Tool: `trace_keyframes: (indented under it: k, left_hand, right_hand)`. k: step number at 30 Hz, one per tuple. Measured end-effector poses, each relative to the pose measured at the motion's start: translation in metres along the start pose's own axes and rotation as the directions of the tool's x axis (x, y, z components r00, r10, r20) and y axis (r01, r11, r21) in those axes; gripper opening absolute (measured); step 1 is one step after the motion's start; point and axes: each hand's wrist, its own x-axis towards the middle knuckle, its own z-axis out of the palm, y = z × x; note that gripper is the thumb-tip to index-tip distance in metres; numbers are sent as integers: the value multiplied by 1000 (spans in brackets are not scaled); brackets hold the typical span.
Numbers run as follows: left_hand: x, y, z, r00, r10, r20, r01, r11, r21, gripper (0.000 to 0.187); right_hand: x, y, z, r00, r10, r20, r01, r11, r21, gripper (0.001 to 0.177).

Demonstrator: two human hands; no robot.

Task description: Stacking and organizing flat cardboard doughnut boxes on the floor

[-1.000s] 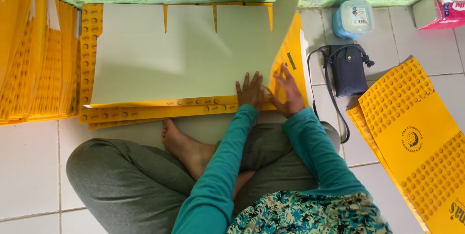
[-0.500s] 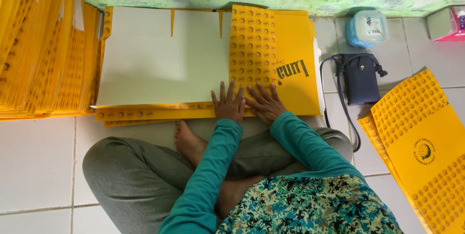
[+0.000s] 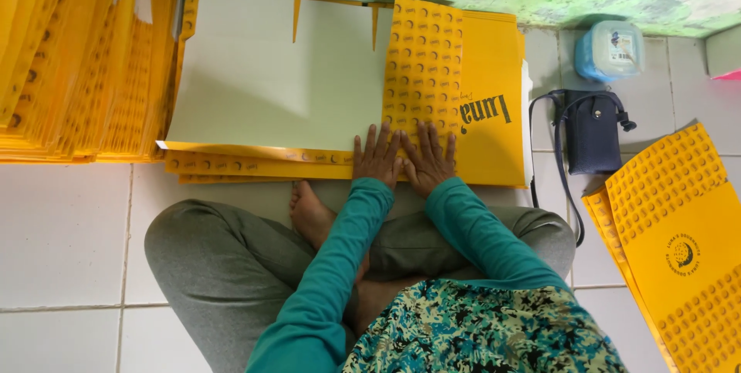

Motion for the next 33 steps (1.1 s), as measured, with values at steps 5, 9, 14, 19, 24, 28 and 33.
trace_keyframes:
  k: [5, 9, 14, 19, 24, 28, 33]
  left_hand:
    - [-7, -52, 4, 997, 72, 3, -72, 997, 30, 69]
    - [-39, -104, -63, 992, -112, 56, 109, 993, 55, 63]
    - [-22, -59, -66, 975, -216, 52, 210, 973, 94, 72]
    - [-2, -4, -5, 1000, -16, 26, 17, 999, -48, 66]
    - [-2, -6, -3, 997, -35, 71, 37, 999, -21, 65]
    - [-1, -7, 3, 998, -37, 41, 38, 999, -19, 65]
    - [-3, -4, -1, 999, -45, 2, 45, 999, 16, 70]
  right_hand:
    - [2, 3, 2, 995, 50, 82, -58, 993, 99, 64]
    - [5, 12, 8, 976, 109, 189, -138, 979, 148, 73]
    - [8, 26, 15, 979, 83, 188, -115, 979, 167, 83]
    - [14, 29, 20, 978, 155, 141, -180, 966, 186, 110]
    - [59, 23, 10, 889, 430, 159, -450, 885, 119, 88]
    - [117, 59, 6, 818, 518, 250, -551, 830, 84, 94]
    - [143, 77, -13, 772, 555, 310, -593, 804, 40, 96]
